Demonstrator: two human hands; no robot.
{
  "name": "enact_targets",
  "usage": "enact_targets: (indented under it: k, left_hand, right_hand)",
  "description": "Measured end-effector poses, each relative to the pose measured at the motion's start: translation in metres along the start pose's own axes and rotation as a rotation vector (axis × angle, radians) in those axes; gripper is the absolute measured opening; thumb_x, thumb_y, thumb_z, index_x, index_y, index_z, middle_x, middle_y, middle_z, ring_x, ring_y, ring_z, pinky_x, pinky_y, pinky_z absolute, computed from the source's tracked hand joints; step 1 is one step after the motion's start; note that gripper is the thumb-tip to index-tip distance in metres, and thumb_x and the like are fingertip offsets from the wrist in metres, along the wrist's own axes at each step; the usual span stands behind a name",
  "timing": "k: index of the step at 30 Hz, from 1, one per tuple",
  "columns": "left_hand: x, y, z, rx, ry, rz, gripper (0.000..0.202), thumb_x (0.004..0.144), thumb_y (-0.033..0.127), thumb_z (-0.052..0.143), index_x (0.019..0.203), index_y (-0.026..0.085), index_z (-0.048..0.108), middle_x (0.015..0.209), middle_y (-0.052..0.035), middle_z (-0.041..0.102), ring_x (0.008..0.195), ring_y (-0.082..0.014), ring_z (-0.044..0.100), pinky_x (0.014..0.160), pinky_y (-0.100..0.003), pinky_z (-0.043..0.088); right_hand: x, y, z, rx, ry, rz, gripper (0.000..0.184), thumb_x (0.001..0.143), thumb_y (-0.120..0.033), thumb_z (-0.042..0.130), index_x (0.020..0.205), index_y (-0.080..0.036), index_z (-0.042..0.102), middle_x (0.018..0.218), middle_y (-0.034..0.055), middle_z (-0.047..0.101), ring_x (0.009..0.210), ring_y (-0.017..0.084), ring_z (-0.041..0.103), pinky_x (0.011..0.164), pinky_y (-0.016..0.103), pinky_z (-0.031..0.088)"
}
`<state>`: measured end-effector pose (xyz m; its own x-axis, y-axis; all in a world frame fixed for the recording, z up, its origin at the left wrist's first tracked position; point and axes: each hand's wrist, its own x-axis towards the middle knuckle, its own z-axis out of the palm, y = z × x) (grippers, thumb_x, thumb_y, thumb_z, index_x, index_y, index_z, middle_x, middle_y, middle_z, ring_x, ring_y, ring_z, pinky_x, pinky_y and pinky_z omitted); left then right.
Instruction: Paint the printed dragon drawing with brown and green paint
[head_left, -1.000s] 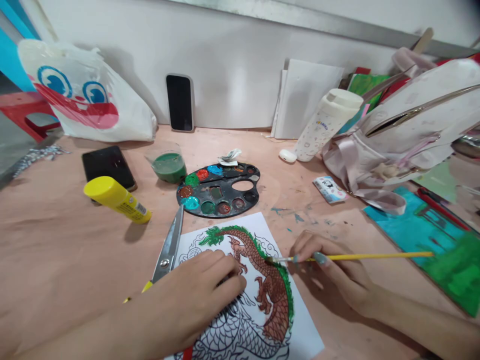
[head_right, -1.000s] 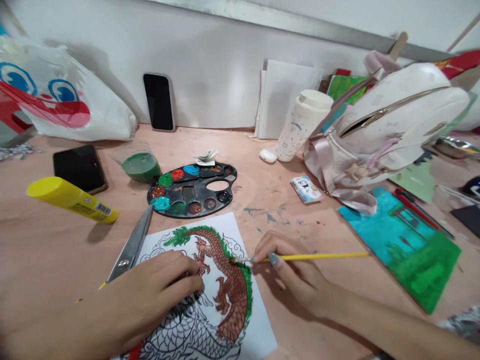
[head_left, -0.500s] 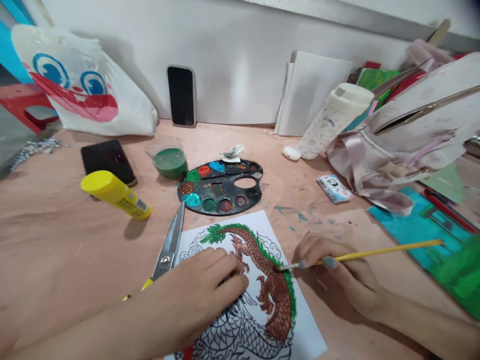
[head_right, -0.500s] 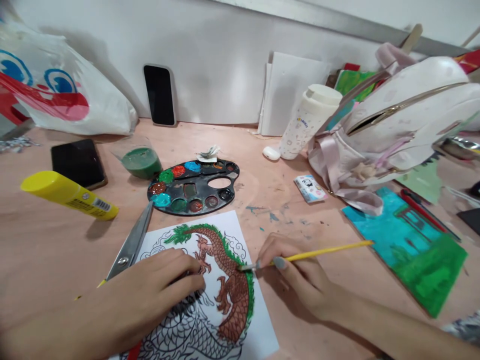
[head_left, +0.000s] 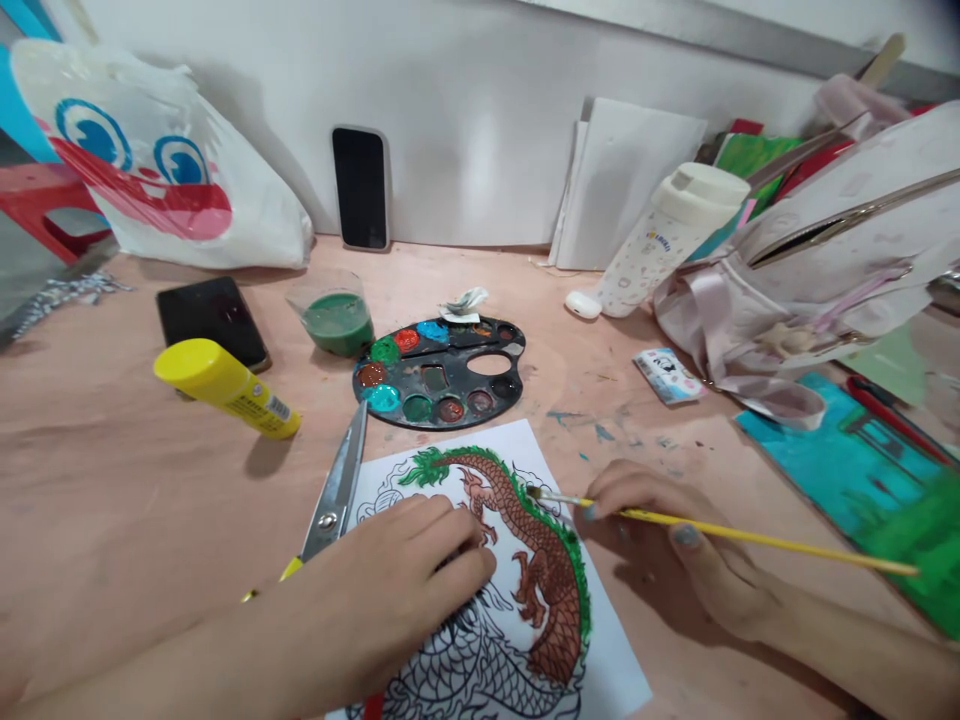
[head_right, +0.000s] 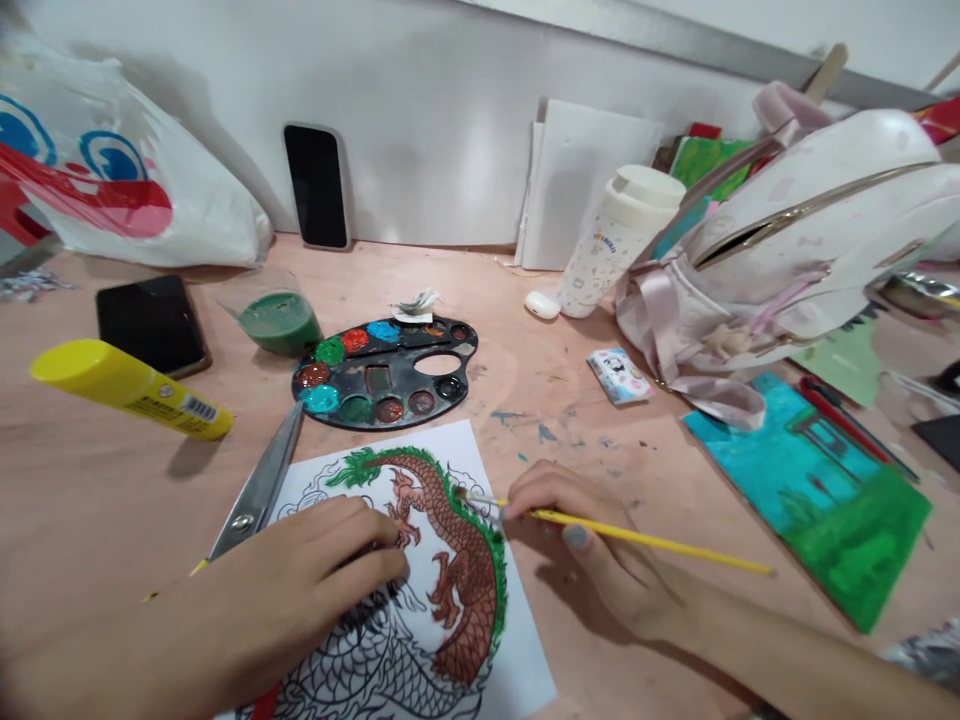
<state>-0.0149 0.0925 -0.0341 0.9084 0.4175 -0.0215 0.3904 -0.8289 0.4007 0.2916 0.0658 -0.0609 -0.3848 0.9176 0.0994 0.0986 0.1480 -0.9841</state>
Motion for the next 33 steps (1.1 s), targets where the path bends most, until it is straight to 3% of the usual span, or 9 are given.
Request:
enact_targets:
  k: [3, 7, 11, 16, 33]
  left_hand:
    - [0.0018, 0.0011, -0.0025, -0.002, -0.019, 0.007, 0.048, 0.078, 0.000, 0.043, 0.122, 0.018, 0.047, 0.116, -0.0085, 0.056, 0.097, -0.0264, 0.051, 0.086, -0.042, 0.050]
    - [0.0022, 0.0009, -0.0031, -0.001, -0.022, 0.006, 0.046, 0.078, 0.001, 0.044, 0.121, 0.018, 0.048, 0.116, -0.0083, 0.056, 0.098, -0.0264, 0.051, 0.085, -0.042, 0.050]
    - [0.0005, 0.0009, -0.0033, -0.001, -0.051, -0.020, 0.049, 0.076, 0.001, 0.045, 0.122, 0.019, 0.047, 0.118, -0.0074, 0.056, 0.101, -0.0256, 0.051, 0.089, -0.042, 0.049]
    - [0.0010, 0.0013, -0.0044, 0.009, -0.083, -0.015, 0.047, 0.078, 0.002, 0.044, 0.122, 0.019, 0.047, 0.118, -0.0079, 0.056, 0.102, -0.0257, 0.051, 0.090, -0.042, 0.049]
    - [-0.0005, 0.0017, -0.0035, 0.003, -0.024, -0.005, 0.054, 0.074, 0.000, 0.043, 0.123, 0.020, 0.046, 0.117, -0.0071, 0.056, 0.100, -0.0257, 0.051, 0.088, -0.040, 0.049]
  right_hand:
    - [0.0022, -0.0024, -0.0003, -0.026, -0.072, 0.052, 0.048, 0.100, -0.059, 0.035, 0.110, -0.026, 0.068, 0.102, 0.0107, 0.059, 0.094, 0.025, 0.059, 0.079, 0.036, 0.050]
    - [0.0033, -0.0030, -0.0010, -0.026, -0.105, 0.064, 0.050, 0.100, -0.061, 0.034, 0.109, -0.026, 0.068, 0.098, 0.0092, 0.059, 0.090, 0.023, 0.058, 0.074, 0.033, 0.050]
    - [0.0038, -0.0019, -0.0013, -0.044, -0.095, 0.008, 0.049, 0.101, -0.060, 0.033, 0.111, -0.025, 0.066, 0.100, 0.0100, 0.060, 0.092, 0.023, 0.060, 0.077, 0.035, 0.051]
    - [0.0060, -0.0024, -0.0002, -0.119, -0.123, -0.060, 0.043, 0.102, -0.052, 0.036, 0.106, -0.023, 0.067, 0.093, 0.0098, 0.063, 0.086, 0.022, 0.059, 0.070, 0.032, 0.049]
    - [0.0100, -0.0103, -0.0027, -0.202, -0.129, -0.178, 0.041, 0.105, -0.047, 0.033, 0.103, -0.021, 0.065, 0.088, 0.0087, 0.066, 0.082, 0.021, 0.062, 0.072, 0.034, 0.047]
